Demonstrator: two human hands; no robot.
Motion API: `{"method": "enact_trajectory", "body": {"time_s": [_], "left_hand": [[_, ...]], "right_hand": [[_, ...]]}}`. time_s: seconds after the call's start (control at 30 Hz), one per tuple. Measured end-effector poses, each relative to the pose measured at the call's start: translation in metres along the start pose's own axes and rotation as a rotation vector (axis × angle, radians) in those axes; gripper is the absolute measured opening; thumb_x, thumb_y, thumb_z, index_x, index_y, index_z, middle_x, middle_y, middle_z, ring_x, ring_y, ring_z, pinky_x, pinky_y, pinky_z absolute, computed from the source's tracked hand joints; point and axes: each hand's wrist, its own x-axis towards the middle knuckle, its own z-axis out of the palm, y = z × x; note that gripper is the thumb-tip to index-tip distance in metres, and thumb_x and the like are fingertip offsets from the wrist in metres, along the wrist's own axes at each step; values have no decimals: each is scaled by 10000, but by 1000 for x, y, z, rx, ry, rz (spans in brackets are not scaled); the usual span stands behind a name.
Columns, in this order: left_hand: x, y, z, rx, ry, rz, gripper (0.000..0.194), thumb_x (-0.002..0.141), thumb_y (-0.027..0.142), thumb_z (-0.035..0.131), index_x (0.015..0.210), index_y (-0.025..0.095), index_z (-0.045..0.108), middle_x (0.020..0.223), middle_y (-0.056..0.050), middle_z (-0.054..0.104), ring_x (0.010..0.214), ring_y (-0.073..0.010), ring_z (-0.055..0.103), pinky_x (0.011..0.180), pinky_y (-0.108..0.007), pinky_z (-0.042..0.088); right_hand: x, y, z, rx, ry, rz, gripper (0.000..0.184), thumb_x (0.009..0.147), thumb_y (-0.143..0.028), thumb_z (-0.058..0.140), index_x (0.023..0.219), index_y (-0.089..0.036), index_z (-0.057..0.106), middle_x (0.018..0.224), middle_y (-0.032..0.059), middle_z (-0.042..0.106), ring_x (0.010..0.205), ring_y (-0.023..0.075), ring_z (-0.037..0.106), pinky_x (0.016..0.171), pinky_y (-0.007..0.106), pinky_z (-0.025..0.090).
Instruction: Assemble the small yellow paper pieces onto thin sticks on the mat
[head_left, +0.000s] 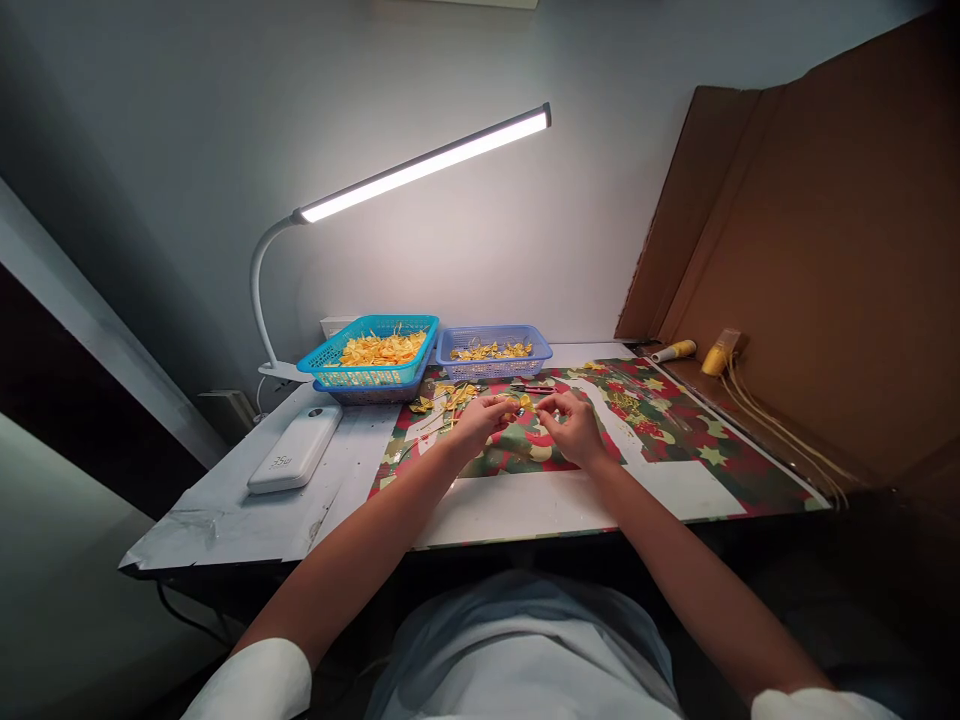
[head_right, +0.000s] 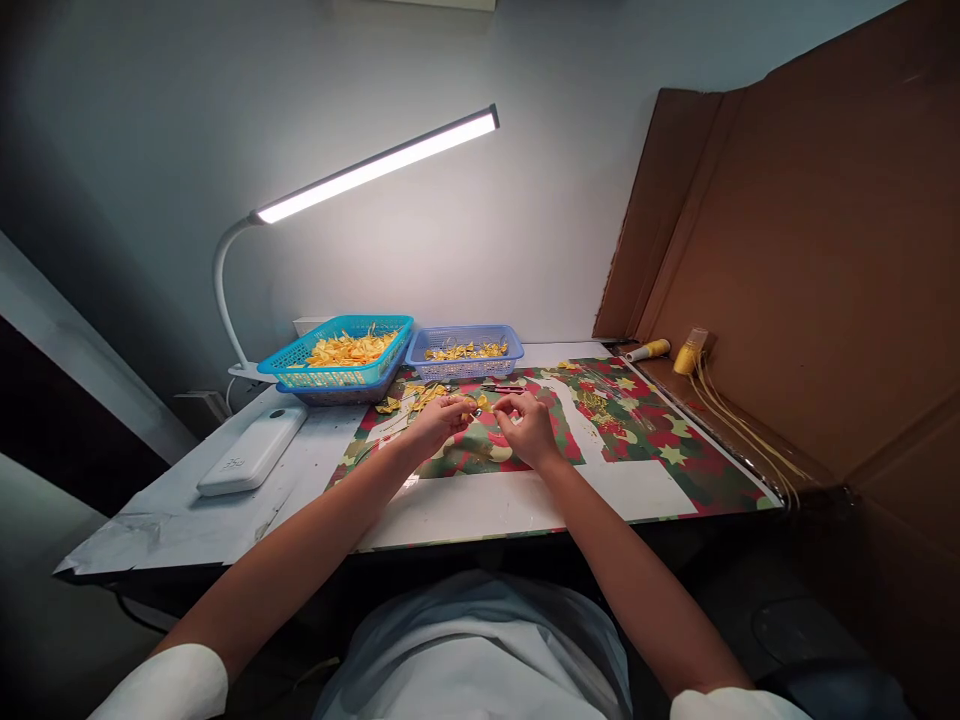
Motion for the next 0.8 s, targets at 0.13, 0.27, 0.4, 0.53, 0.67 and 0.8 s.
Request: {"method": "enact_trajectory", "body": {"time_s": [0.13, 0.27, 0.4, 0.53, 0.67, 0.8], "left_hand": [[1, -3, -2, 41, 2, 49, 222, 542, 291, 741, 592, 126, 601, 582, 12, 540, 526, -54, 454, 519, -209, 324], [3, -5, -3, 38, 4, 43, 225, 540, 291, 746, 584, 128, 597, 564, 18, 532, 505, -47, 437, 510, -208, 318], [5, -7, -3, -21, -2, -1, 225, 530, 280, 756, 595, 133, 598, 559, 20, 535, 507, -49, 458, 516, -202, 337], [6, -10, -3, -44, -9, -23, 225, 524, 265, 762, 621, 129, 611, 587, 14, 553, 511, -47, 472, 517, -198, 350], [7, -12, -3, -65, -5, -20, 228, 530, 263, 760, 628, 124, 608, 596, 16, 552, 506, -41, 473, 514, -193, 351], [6, -10, -1, -71, 4, -11, 240, 519, 268, 770, 618, 122, 608, 586, 18, 547, 494, -37, 460, 501, -190, 337]], "right_hand": [[0, -1, 0, -26, 3, -23, 111, 728, -209, 539, 669, -214, 634, 663, 23, 650, 689, 176, 559, 605, 291, 431], [0, 3, 2, 1, -1, 6, 105, 724, -222, 542, 667, -215, 630, 667, 24, 652, 700, 181, 561, 626, 301, 435], [0, 10, 7, 157, -41, 116, 107, 721, -263, 547, 684, -202, 626, 690, 25, 659, 673, 168, 570, 622, 299, 444], [0, 14, 13, 292, -60, 183, 116, 699, -283, 555, 707, -189, 621, 680, 25, 651, 638, 158, 577, 585, 282, 454], [-1, 13, 14, 302, -32, 202, 121, 685, -282, 564, 723, -186, 629, 680, 26, 650, 640, 159, 582, 584, 281, 459], [-1, 12, 14, 360, -41, 223, 130, 680, -307, 584, 718, -188, 621, 649, 22, 630, 618, 162, 580, 576, 291, 468]]}}
